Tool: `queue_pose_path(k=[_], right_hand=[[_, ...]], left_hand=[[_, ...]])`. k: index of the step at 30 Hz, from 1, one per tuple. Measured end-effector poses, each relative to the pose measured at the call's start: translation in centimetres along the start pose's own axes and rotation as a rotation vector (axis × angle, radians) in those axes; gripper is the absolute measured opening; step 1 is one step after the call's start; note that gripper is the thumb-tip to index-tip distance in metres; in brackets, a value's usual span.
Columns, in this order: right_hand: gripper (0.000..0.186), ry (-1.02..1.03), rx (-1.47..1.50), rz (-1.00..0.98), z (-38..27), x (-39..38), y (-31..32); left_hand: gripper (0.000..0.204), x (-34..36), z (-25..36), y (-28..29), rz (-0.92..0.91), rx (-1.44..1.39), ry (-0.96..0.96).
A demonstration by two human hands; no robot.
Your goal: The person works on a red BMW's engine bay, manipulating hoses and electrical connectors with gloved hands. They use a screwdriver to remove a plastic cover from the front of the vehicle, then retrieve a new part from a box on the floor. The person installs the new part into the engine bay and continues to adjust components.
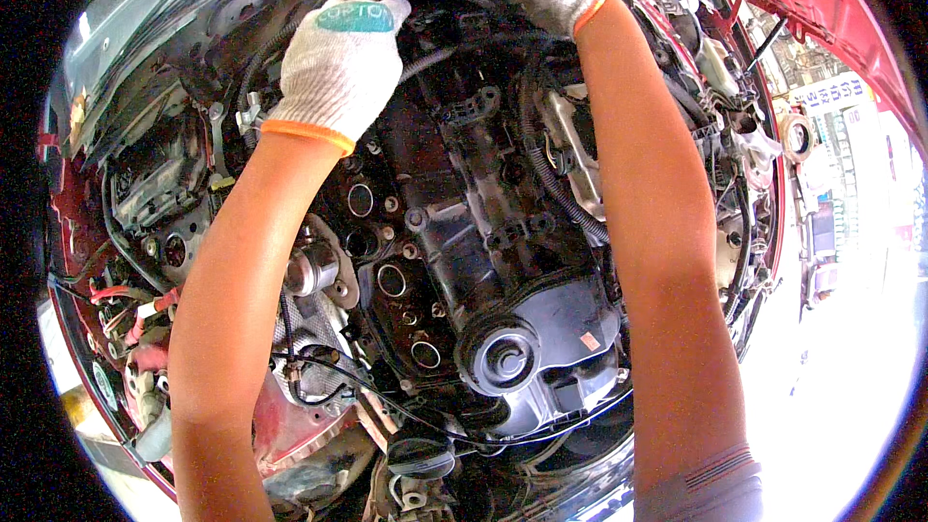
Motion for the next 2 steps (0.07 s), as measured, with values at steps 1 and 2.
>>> queue_pose_path(k=[1, 2], right_hand=[[0.037, -0.011, 0.006, 0.006, 0.22, -0.11, 0.39], [0.038, -0.022, 0.012, 0.012, 0.57, -0.24, 0.88]], left_hand=[[0.029, 0.14, 0.16, 0.1, 0.009, -0.005, -0.007], [0.029, 0.29, 0.36, 0.21, 0.018, -0.01, -0.015]])
Point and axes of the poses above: each hand's wrist, its own x-axis towards the middle knuckle, its own y-axis out of the back of the hand, z = x × y, the point moved 9 cm from there along x, towards the middle knuckle, and after that the axes turned 15 degrees about -x, right-handed, at the moved point
